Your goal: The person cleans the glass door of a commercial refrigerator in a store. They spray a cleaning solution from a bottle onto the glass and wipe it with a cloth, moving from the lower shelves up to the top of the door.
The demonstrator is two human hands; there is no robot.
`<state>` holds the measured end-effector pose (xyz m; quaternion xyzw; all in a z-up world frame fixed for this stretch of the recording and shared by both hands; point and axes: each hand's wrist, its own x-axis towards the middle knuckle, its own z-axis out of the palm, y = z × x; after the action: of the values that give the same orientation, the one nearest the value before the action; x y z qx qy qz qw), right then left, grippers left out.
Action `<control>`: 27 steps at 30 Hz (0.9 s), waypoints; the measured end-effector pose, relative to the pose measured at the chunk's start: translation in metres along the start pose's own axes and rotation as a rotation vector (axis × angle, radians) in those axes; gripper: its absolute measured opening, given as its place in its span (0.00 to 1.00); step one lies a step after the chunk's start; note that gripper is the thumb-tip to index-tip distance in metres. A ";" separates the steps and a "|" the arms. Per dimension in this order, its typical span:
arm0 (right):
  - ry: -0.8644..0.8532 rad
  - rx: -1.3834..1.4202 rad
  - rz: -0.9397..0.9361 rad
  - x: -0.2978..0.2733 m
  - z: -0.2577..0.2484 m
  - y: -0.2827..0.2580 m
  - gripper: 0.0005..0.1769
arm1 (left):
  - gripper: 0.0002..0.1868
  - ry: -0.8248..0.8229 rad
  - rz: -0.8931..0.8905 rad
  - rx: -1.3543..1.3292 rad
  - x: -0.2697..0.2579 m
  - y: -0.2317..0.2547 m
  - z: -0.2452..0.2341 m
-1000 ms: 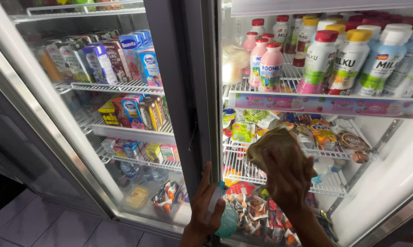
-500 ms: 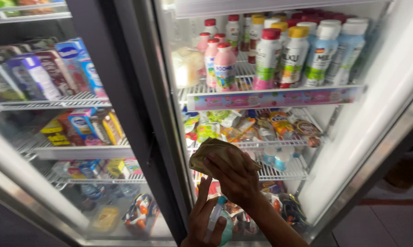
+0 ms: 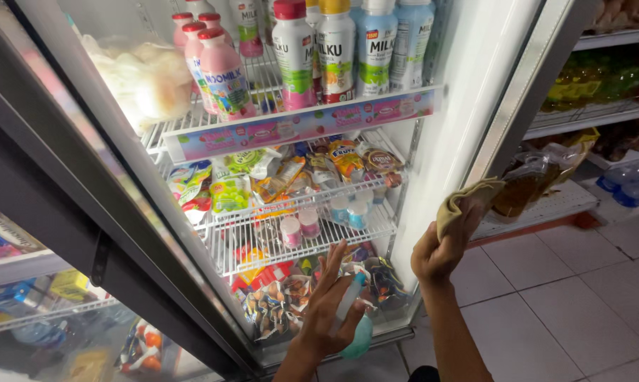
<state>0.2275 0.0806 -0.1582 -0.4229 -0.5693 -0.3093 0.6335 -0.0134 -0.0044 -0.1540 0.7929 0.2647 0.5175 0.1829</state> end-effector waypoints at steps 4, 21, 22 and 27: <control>0.025 0.104 0.194 -0.036 0.005 -0.018 0.29 | 0.23 0.040 -0.005 -0.009 -0.011 -0.006 -0.001; -0.334 0.312 -0.139 -0.061 0.090 -0.254 0.21 | 0.35 0.545 -0.138 0.167 -0.136 -0.033 -0.120; -0.347 0.307 -0.203 -0.062 0.093 -0.264 0.21 | 0.35 0.527 -0.152 0.178 -0.138 -0.037 -0.123; -0.436 0.241 -0.401 -0.087 0.095 -0.258 0.22 | 0.34 0.497 -0.138 0.231 -0.143 -0.046 -0.126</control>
<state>-0.0556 0.0406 -0.1968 -0.2807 -0.7961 -0.2606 0.4686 -0.1856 -0.0524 -0.2334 0.6374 0.4119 0.6488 0.0555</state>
